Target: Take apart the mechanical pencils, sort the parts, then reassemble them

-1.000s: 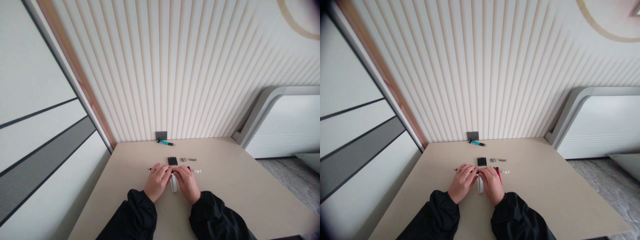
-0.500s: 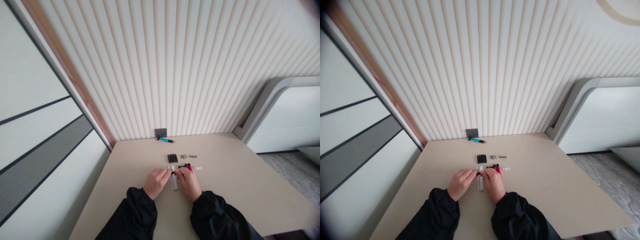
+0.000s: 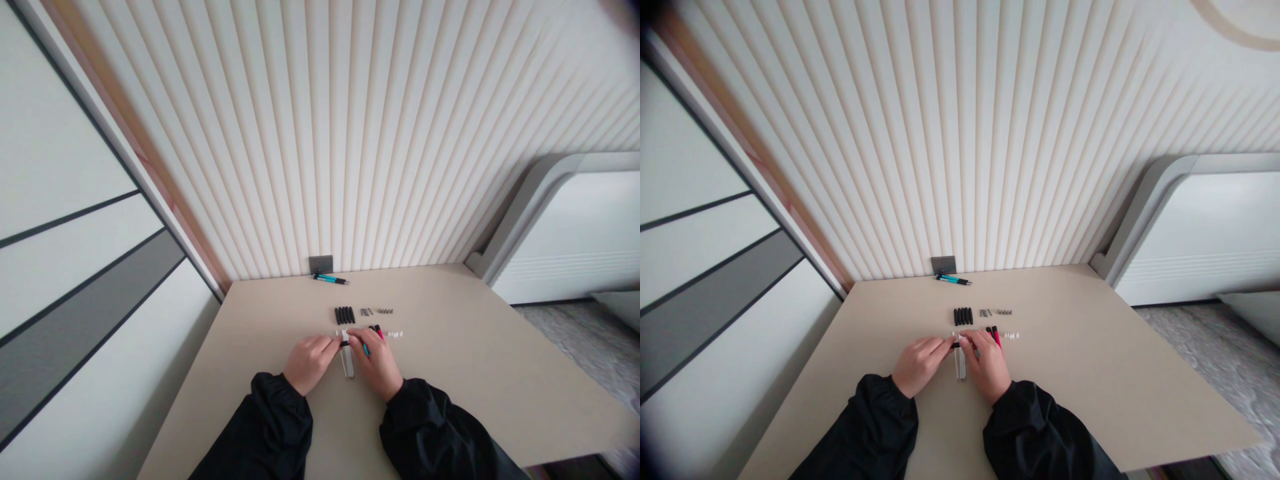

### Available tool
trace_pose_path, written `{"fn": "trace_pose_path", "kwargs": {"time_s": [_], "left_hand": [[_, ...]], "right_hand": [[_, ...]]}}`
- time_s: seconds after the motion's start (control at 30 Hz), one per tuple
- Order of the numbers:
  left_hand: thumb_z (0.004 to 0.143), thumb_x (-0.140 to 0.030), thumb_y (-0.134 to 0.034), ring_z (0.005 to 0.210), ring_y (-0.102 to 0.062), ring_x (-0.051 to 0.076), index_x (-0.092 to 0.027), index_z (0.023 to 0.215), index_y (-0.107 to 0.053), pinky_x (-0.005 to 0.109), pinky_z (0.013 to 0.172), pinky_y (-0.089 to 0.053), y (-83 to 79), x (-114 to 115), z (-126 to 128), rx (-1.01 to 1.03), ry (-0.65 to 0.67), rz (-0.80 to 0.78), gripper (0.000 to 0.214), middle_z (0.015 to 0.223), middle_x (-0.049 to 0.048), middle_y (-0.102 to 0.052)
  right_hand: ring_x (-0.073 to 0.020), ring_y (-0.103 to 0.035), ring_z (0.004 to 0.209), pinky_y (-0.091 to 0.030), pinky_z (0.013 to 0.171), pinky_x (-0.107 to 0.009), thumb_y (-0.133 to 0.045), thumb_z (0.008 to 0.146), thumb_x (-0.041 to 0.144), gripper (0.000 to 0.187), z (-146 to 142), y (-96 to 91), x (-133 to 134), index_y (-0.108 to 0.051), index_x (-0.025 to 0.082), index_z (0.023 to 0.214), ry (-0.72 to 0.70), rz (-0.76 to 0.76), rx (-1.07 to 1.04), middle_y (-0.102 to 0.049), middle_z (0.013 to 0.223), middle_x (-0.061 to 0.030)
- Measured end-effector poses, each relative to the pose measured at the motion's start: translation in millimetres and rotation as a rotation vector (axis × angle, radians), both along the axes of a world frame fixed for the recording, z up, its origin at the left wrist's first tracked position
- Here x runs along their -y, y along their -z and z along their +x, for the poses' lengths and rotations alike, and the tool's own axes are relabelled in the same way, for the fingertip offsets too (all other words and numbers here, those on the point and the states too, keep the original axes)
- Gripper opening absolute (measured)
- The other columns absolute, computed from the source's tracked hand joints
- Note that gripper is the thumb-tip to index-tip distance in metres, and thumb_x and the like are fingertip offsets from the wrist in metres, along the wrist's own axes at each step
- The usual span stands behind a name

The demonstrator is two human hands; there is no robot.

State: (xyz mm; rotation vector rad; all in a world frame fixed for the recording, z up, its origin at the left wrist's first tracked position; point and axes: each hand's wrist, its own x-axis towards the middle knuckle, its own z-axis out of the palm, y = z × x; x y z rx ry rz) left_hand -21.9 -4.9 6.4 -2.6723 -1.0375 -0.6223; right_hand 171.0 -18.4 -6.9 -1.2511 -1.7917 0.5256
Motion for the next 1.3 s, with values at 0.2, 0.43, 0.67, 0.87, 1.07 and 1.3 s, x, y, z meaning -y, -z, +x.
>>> {"fn": "trace_pose_path", "kwargs": {"time_s": [0.2, 0.43, 0.67, 0.87, 1.07, 1.3], "left_hand": [[0.096, -0.017, -0.046, 0.068, -0.061, 0.016, -0.018, 0.111, -0.062, 0.028, 0.062, -0.047, 0.1, 0.2, 0.3, 0.033, 0.011, 0.003, 0.022, 0.074, 0.0031, -0.061], [0.096, -0.018, -0.046, 0.067, -0.061, 0.016, -0.019, 0.109, -0.064, 0.027, 0.061, -0.047, 2.8, -2.0, -1.3, 0.080, -0.006, -0.025, 0.022, 0.072, 0.0034, -0.061], [0.096, -0.017, -0.047, 0.066, -0.061, 0.016, -0.018, 0.111, -0.063, 0.028, 0.061, -0.047, 3.3, -4.6, 1.8, 0.046, -0.006, -0.011, 0.023, 0.073, 0.0034, -0.062], [0.095, -0.016, -0.047, 0.065, -0.062, 0.016, -0.018, 0.115, -0.062, 0.028, 0.060, -0.048, 8.3, -9.4, 4.5, 0.069, -0.006, 0.009, 0.025, 0.074, 0.0039, -0.063], [0.096, -0.019, -0.046, 0.067, -0.063, 0.017, -0.018, 0.113, -0.063, 0.029, 0.061, -0.049, 9.9, -11.9, 3.5, 0.050, -0.014, 0.002, 0.024, 0.076, 0.0044, -0.065], [0.096, -0.021, -0.047, 0.066, -0.062, 0.017, -0.017, 0.107, -0.064, 0.029, 0.062, -0.049, 8.5, -16.3, 2.2, 0.063, 0.011, 0.014, 0.021, 0.076, 0.0045, -0.065]], "right_hand": [[-0.0193, -0.058, 0.071, -0.045, 0.068, -0.030, -0.047, 0.095, 0.032, 0.031, 1.0, 1.7, -2.9, -0.064, 0.021, 0.071, -0.007, -0.020, 0.063, -0.063, 0.069, -0.0036], [-0.0214, -0.059, 0.088, -0.048, 0.078, -0.034, -0.055, 0.090, 0.030, 0.014, -1.8, -2.6, -1.4, -0.066, 0.023, 0.097, -0.074, 0.005, -0.010, -0.067, 0.090, -0.0058], [-0.0198, -0.058, 0.076, -0.045, 0.073, -0.033, -0.040, 0.098, 0.029, 0.032, -0.2, -1.4, -4.8, -0.068, 0.021, 0.084, -0.019, 0.025, 0.107, -0.066, 0.077, -0.0055], [-0.0191, -0.060, 0.077, -0.047, 0.073, -0.031, -0.049, 0.095, 0.028, 0.024, 3.7, -0.7, -10.5, -0.070, 0.022, 0.086, -0.023, 0.037, 0.080, -0.068, 0.079, -0.0045], [-0.0196, -0.061, 0.084, -0.049, 0.076, -0.032, -0.059, 0.089, 0.025, 0.011, 3.6, -3.0, -11.4, -0.070, 0.025, 0.090, -0.036, 0.005, -0.008, -0.069, 0.085, -0.0034], [-0.0206, -0.060, 0.084, -0.048, 0.076, -0.032, -0.064, 0.084, 0.026, 0.015, 2.6, -7.2, -11.9, -0.069, 0.024, 0.098, -0.046, -0.019, -0.020, -0.068, 0.087, -0.0036]]}}
